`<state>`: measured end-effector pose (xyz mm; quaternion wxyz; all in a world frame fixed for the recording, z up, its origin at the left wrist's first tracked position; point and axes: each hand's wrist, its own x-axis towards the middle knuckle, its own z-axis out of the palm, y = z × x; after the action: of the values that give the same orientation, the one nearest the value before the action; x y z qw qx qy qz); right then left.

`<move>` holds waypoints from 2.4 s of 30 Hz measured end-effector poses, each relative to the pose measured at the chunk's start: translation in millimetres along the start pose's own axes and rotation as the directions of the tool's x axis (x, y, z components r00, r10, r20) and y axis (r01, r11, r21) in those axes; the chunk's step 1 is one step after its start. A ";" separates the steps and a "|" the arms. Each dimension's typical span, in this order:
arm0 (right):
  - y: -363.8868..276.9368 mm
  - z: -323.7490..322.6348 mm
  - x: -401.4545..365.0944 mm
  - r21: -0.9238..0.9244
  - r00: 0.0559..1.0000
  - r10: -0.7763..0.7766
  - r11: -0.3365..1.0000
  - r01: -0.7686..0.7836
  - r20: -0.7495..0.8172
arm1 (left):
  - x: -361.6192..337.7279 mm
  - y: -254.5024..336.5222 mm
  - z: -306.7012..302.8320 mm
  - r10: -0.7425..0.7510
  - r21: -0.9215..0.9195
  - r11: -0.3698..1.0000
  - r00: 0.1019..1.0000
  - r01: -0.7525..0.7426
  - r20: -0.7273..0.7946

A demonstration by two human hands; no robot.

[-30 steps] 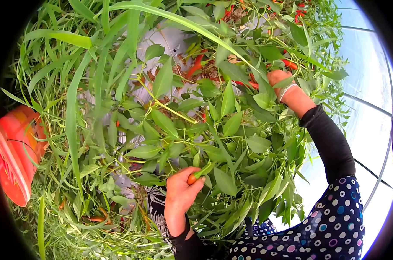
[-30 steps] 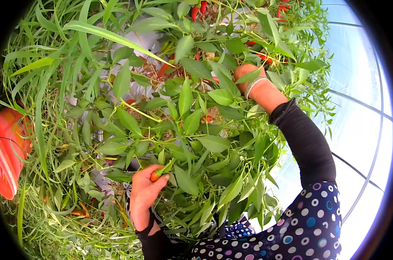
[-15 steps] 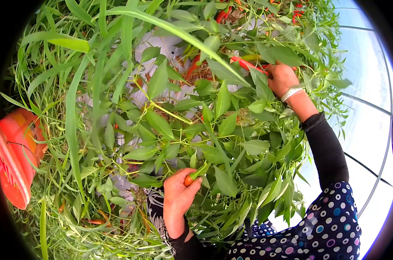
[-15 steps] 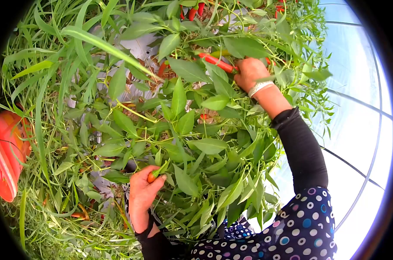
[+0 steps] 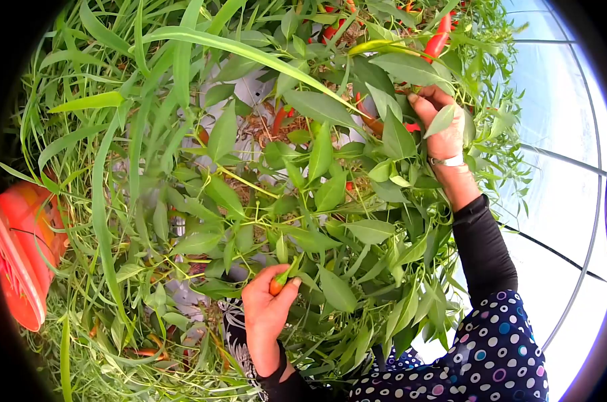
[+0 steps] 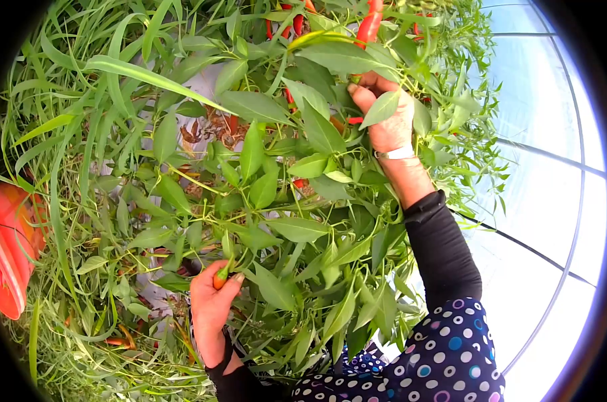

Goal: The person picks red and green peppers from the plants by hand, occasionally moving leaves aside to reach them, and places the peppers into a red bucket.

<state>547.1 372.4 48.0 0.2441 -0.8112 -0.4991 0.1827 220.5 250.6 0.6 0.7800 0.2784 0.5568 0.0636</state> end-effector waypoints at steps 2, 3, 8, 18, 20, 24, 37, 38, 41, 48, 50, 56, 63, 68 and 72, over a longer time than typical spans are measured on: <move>-33.3 9.2 -9.0 0.323 0.993 0.098 0.939 -0.116 0.072 | -3.8 10.3 1.6 -0.034 -0.380 0.925 0.995 -0.004 -0.093; -45.8 18.7 -20.4 0.482 0.984 0.106 0.861 -0.162 0.141 | -4.3 13.5 -1.7 0.028 -0.443 0.892 0.991 -0.084 -0.132; -83.4 31.1 -56.9 0.220 0.738 -0.423 0.906 0.362 0.526 | -9.5 20.6 -10.7 0.286 -0.625 0.643 0.896 -0.442 -0.340; -95.4 35.6 -87.7 0.180 0.534 -0.459 0.851 0.493 0.710 | -19.2 48.0 0.9 0.200 -0.671 0.603 0.896 -0.431 -0.396; -96.5 39.2 -92.5 0.137 0.508 -0.389 0.876 0.463 0.769 | -17.3 43.3 0.3 0.216 -0.660 0.598 0.885 -0.454 -0.413; -101.1 41.4 -90.1 0.124 0.514 -0.384 0.875 0.469 0.767 | -12.6 29.3 -5.7 0.140 -0.582 0.638 0.820 -0.504 -0.555; -43.2 -102.7 -26.5 0.276 0.996 0.081 0.957 -0.090 0.043 | -12.4 29.3 -8.9 -0.009 -0.694 0.481 0.789 -0.536 -0.615; -62.6 -81.4 -39.3 0.266 0.988 0.000 0.963 -0.042 0.155 | -13.4 24.0 -8.6 0.072 -0.716 0.441 0.816 -0.542 -0.573; -114.2 -24.2 -47.3 0.216 0.653 -0.464 0.879 0.425 0.598 | -6.3 10.7 -4.6 0.177 -0.678 0.447 0.801 -0.584 -0.572; -112.2 106.3 -141.6 0.320 0.500 -0.592 0.787 0.527 0.632 | -11.0 15.6 1.0 0.137 -0.734 0.435 0.844 -0.521 -0.518; -102.6 114.6 -146.1 0.382 0.526 -0.645 0.759 0.528 0.554 | -13.3 11.5 -1.0 0.179 -0.711 0.468 0.844 -0.525 -0.505; -120.9 88.0 -145.6 0.490 0.595 -0.694 0.714 0.500 0.406 | -19.9 19.7 7.8 0.293 -0.521 0.561 0.743 -0.643 -0.601; -124.1 65.9 -129.3 0.437 0.667 -0.612 0.784 0.441 0.424 | -32.2 14.5 20.8 0.299 -0.402 0.778 0.846 -0.484 -0.441; -78.1 -33.1 -72.1 0.158 0.820 -0.571 0.814 0.559 0.041 | -14.0 -5.6 -1.7 0.453 -0.671 0.289 0.715 -0.683 -0.533; -17.1 -142.0 -52.0 0.532 0.986 0.137 0.844 -0.066 -0.094 | -34.2 -2.6 -0.7 0.481 -0.778 0.189 0.747 -0.599 -0.459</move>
<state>588.9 301.9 176.2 0.4786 -0.7485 -0.3694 0.2725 206.6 234.6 27.6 0.6944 -0.0087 0.3401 0.6341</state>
